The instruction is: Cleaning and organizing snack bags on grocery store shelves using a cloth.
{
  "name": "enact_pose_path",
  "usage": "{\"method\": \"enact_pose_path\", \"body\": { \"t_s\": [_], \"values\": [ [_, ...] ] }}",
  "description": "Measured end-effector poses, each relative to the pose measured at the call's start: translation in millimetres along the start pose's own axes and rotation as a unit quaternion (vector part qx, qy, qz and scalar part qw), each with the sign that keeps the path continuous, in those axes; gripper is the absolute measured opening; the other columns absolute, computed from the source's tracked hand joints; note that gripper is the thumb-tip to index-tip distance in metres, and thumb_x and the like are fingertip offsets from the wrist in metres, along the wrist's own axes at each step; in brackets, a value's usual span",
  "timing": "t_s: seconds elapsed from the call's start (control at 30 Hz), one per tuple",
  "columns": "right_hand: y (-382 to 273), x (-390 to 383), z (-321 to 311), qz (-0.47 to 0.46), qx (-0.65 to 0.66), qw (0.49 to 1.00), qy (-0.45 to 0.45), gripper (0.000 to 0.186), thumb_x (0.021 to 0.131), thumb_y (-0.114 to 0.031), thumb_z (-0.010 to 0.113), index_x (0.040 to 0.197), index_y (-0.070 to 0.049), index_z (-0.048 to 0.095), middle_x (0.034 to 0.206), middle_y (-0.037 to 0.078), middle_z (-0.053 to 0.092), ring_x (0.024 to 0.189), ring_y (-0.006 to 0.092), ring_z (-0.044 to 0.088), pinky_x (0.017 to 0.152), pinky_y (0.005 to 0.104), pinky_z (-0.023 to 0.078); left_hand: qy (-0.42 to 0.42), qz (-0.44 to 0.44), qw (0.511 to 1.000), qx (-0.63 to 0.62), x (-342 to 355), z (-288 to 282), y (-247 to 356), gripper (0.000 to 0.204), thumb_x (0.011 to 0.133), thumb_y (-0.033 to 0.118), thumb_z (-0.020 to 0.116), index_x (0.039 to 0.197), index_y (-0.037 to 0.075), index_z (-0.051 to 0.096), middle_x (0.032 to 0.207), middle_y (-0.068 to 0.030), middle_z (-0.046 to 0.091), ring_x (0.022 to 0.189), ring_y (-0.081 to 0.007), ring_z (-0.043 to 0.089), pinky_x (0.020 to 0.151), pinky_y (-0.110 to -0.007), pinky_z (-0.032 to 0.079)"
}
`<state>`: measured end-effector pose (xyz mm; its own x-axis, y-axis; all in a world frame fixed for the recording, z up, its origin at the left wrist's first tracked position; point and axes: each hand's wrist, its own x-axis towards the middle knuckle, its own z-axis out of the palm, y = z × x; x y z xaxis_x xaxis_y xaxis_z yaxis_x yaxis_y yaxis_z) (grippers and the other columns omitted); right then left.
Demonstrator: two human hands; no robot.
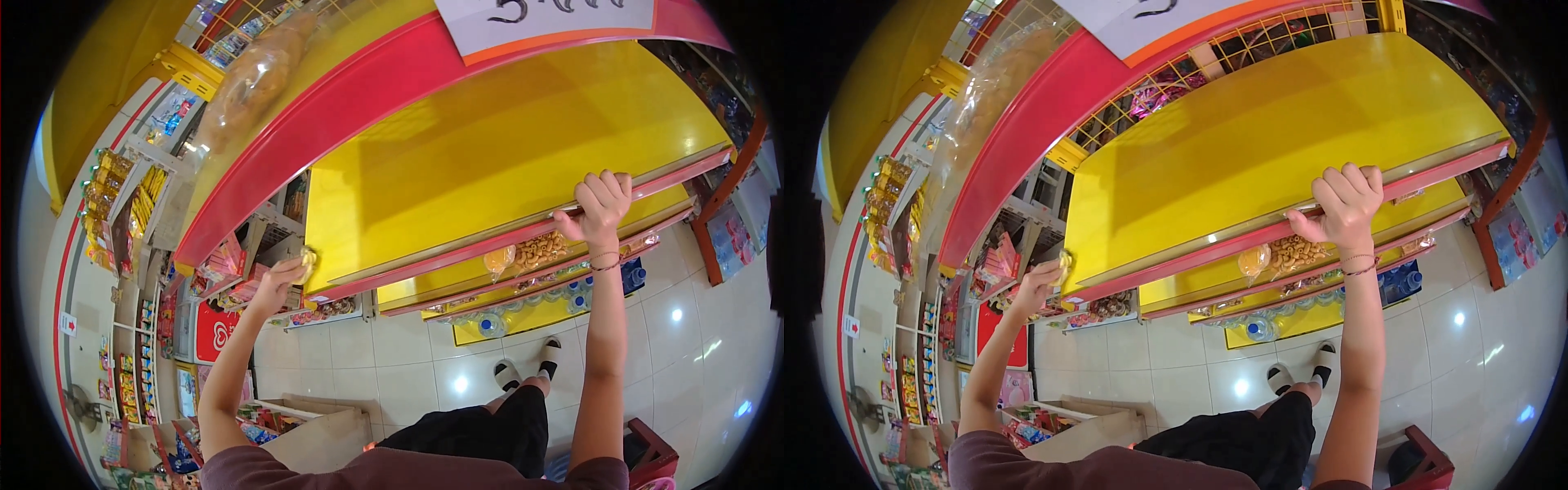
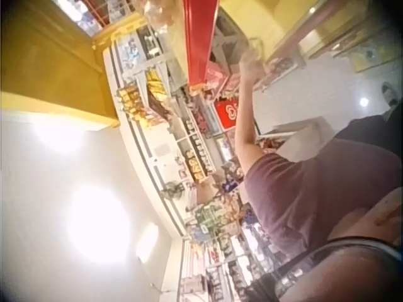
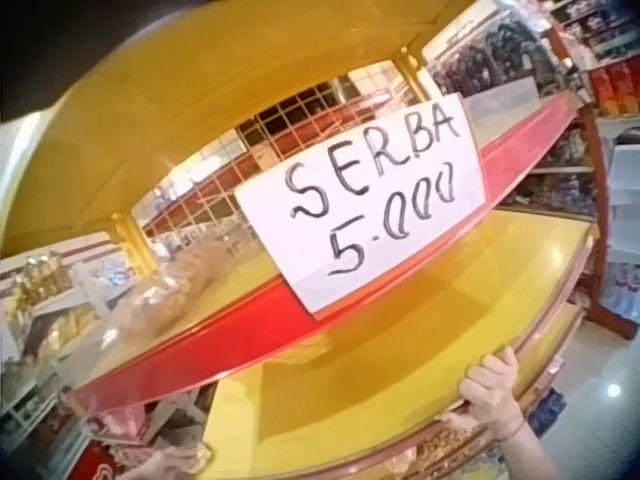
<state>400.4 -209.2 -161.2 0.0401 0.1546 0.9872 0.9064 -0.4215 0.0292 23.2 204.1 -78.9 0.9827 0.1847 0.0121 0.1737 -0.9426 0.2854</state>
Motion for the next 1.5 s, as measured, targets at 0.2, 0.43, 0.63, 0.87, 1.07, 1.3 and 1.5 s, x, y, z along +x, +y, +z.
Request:
{"method": "enact_pose_path", "body": {
  "t_s": [0.2, 0.43, 0.63, 0.87, 1.07, 1.3, 1.5],
  "values": [
    [-2.0, -2.5, 4.8, 0.007, 0.008, 1.0, 0.011, 0.049, 0.076, -0.051, 0.056, 0.052, -0.011, 0.038, 0.055, 0.003, 0.034, 0.051, 0.0198, 0.034, 0.055, 0.0325, 0.024, 0.178, -0.025, 0.983, 0.025, 62.3, -13.7, 22.9, 0.055, 0.069, -0.016, 0.043, 0.118, 0.004, 0.058, 0.123, -0.0167, 0.055, 0.117, -0.032, 0.05, 0.101, -0.037, 0.038],
    [0.0, -0.5, 0.1, 0.0, 0.006, 1.0, 0.013, 0.05, 0.078, -0.05, 0.054, 0.052, -0.011, 0.037, 0.055, 0.004, 0.032, 0.051, 0.0202, 0.033, 0.055, 0.0324, 0.024, -0.002, 0.218, 0.941, 0.261, 123.1, 3.3, 2.3, 0.066, 0.066, -0.017, 0.049, 0.127, 0.009, 0.05, 0.127, -0.0125, 0.053, 0.12, -0.0285, 0.048, 0.103, -0.039, 0.039],
    [-2.0, -0.9, 0.9, -0.003, -0.002, 1.0, 0.03, 0.053, 0.08, -0.052, 0.051, 0.053, -0.01, 0.035, 0.055, 0.005, 0.031, 0.051, 0.0212, 0.032, 0.056, 0.0327, 0.024, 0.063, -0.049, 0.997, 0.017, 180.6, -5.1, -59.4, 0.06, 0.07, -0.014, 0.047, 0.127, 0.004, 0.049, 0.131, -0.0147, 0.048, 0.125, -0.0304, 0.043, 0.104, -0.036, 0.036],
    [-0.1, -4.5, 6.6, 0.003, -0.001, 1.0, 0.03, 0.053, 0.081, -0.052, 0.051, 0.053, -0.009, 0.035, 0.055, 0.005, 0.031, 0.051, 0.0213, 0.032, 0.056, 0.0327, 0.024, 0.063, -0.035, 0.997, 0.039, 136.5, 12.1, -57.0, 0.057, 0.072, -0.017, 0.04, 0.123, 0.005, 0.054, 0.124, -0.0188, 0.055, 0.121, -0.0335, 0.047, 0.103, -0.035, 0.035],
    [-2.9, -1.0, 3.9, 0.005, 0.0, 1.0, 0.029, 0.053, 0.08, -0.052, 0.051, 0.053, -0.009, 0.036, 0.055, 0.005, 0.03, 0.051, 0.0216, 0.032, 0.056, 0.0326, 0.025, -0.012, 0.043, 0.984, 0.175, 30.5, -0.1, 24.1, 0.058, 0.068, -0.014, 0.048, 0.122, 0.004, 0.054, 0.127, -0.0143, 0.053, 0.119, -0.0339, 0.047, 0.101, -0.037, 0.039],
    [0.1, -7.3, -2.2, 0.003, -0.012, 1.0, 0.021, 0.053, 0.08, -0.051, 0.051, 0.053, -0.009, 0.035, 0.055, 0.005, 0.03, 0.051, 0.0222, 0.032, 0.056, 0.0329, 0.025, 0.056, 0.034, 0.956, 0.285, 154.4, 7.6, -51.3, 0.06, 0.068, -0.009, 0.049, 0.127, 0.003, 0.046, 0.133, -0.014, 0.044, 0.108, -0.0356, 0.046, 0.093, -0.038, 0.043],
    [-9.8, 3.2, 11.4, 0.005, 0.013, 0.999, 0.029, 0.052, 0.08, -0.051, 0.051, 0.053, -0.009, 0.035, 0.055, 0.006, 0.031, 0.051, 0.0221, 0.033, 0.057, 0.0328, 0.025, 0.096, -0.098, 0.98, 0.147, 195.5, 9.0, -121.4, 0.051, 0.069, -0.016, 0.043, 0.114, 0.001, 0.057, 0.122, -0.0172, 0.054, 0.116, -0.0358, 0.047, 0.101, -0.04, 0.035]
  ]
}}
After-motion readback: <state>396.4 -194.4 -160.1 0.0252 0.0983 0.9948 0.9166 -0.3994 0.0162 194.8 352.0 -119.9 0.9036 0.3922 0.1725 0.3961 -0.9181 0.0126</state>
